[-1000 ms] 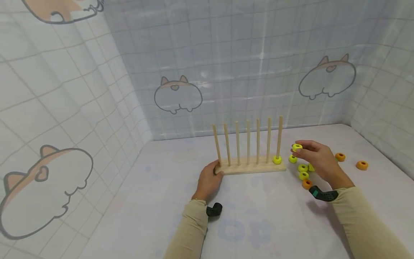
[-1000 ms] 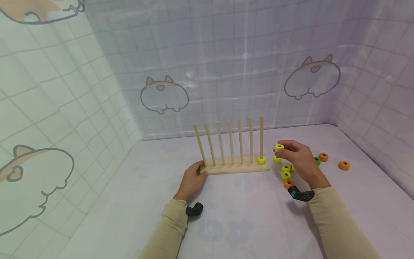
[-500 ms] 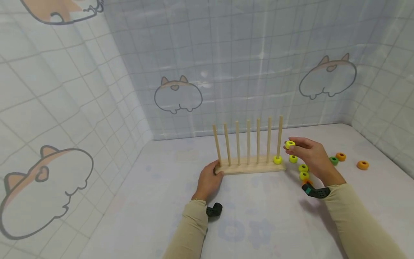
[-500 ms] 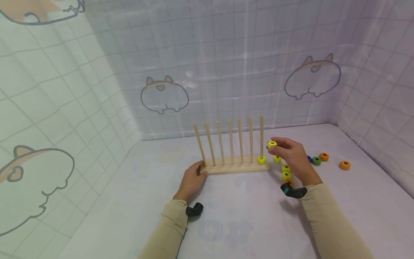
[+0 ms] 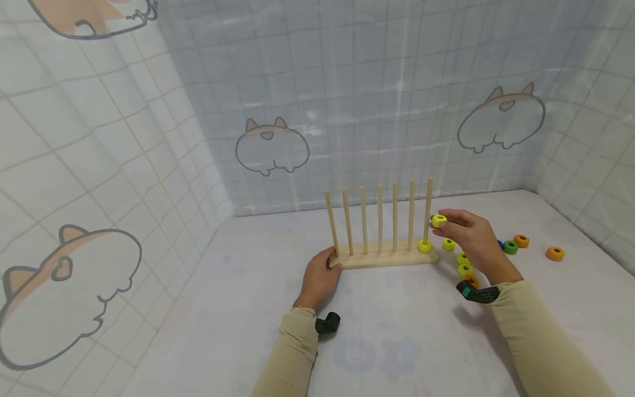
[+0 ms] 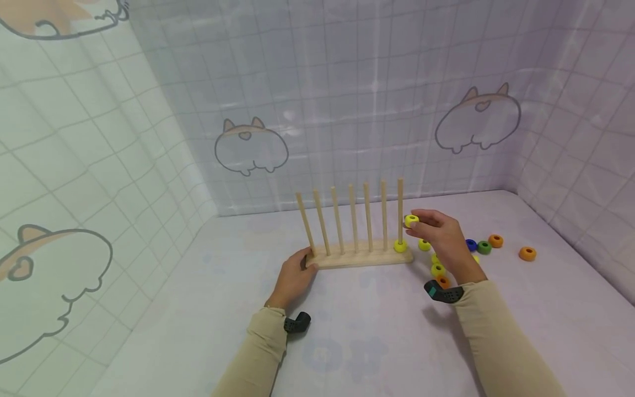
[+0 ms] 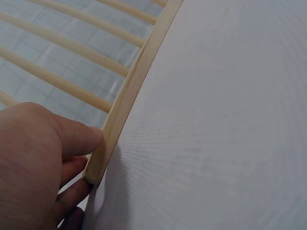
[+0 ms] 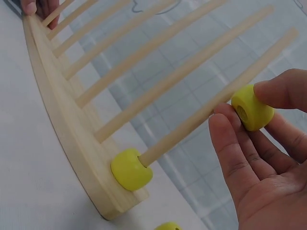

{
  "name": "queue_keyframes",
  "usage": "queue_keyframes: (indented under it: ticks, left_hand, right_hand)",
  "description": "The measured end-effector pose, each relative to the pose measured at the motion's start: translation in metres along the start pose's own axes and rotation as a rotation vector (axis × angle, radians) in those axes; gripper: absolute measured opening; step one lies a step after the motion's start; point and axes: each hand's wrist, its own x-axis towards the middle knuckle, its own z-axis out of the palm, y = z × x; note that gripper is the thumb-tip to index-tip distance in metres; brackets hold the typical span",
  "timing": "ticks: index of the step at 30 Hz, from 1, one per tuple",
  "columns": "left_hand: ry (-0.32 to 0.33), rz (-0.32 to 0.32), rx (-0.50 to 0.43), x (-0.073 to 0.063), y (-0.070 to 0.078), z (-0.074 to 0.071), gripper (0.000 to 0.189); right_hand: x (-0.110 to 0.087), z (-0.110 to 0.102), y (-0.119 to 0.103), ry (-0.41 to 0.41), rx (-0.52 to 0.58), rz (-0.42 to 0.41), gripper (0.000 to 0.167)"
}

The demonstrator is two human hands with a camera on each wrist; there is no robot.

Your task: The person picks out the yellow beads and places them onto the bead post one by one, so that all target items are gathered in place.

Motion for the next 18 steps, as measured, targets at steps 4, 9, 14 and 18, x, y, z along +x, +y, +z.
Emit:
queue_keyframes:
  ticks: [4, 9, 14, 18]
  left_hand:
    - [0.001, 0.001, -0.004, -0.0006, 0.0007, -0.0006, 0.05]
    - [-0.002, -0.005, -0.007, -0.002, 0.0012, -0.0007, 0.05]
    - [0.0, 0.002, -0.005, -0.0021, 0.0008, -0.0006, 0.05]
    - [0.002, 0.007, -0.003, -0.0015, 0.0012, -0.0012, 0.05]
  right_hand:
    - [-0.0001, 0.0009, -0.0015, 0.0, -0.018, 0.006, 0.051]
    - [-0.0007, 0.0013, -0.0025, -0.002, 0.005, -0.007, 0.048]
    - [0.0002, 0.0015, -0.0028, -0.001, 0.064, -0.019, 0.044]
    - [0.0015, 0.0021, -0.004, 0.015, 0.075, -0.026, 0.043]
